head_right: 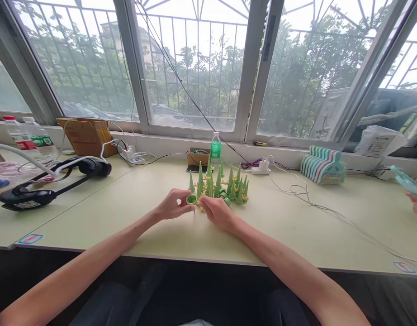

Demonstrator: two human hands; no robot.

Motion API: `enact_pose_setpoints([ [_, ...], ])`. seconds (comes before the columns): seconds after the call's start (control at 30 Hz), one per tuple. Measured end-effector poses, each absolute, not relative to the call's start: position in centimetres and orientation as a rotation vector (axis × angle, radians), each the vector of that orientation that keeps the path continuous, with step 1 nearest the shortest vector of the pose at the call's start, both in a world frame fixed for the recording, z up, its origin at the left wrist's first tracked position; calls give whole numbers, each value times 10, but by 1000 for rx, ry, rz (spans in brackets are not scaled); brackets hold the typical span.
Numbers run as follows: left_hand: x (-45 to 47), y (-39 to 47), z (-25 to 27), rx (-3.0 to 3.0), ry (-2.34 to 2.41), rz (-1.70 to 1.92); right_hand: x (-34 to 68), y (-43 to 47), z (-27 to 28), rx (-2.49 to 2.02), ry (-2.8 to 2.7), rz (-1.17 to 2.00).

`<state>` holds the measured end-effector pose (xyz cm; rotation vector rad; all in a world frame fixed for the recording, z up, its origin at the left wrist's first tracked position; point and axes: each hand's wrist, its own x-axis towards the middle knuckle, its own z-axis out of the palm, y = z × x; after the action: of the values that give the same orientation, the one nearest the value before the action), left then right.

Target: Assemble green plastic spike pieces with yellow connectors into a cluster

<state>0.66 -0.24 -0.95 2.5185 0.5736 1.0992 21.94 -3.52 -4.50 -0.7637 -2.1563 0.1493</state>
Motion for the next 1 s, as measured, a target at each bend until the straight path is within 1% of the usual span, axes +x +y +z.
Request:
enact_pose_setpoints([
  [0.1,6,0,-10,2435,568,1022,218,-35,-46,-741,-2151,125],
  [0.2,6,3,-13,2295,670,944,219,-33,-48,-734,-2120,91],
  [0.3,8,5,-15,2155,725,769,220,-32,-49,-729,-2072,45],
  [0.43,8,9,-17,2001,680,558,220,-32,-49,-694,-2034,-10],
  [0.7,5,6,-13,1935,589,601,221,-33,-46,-721,-2052,27],
  [1.0,2,5,-11,2015,594,639,221,-36,-43,-701,-2061,107],
])
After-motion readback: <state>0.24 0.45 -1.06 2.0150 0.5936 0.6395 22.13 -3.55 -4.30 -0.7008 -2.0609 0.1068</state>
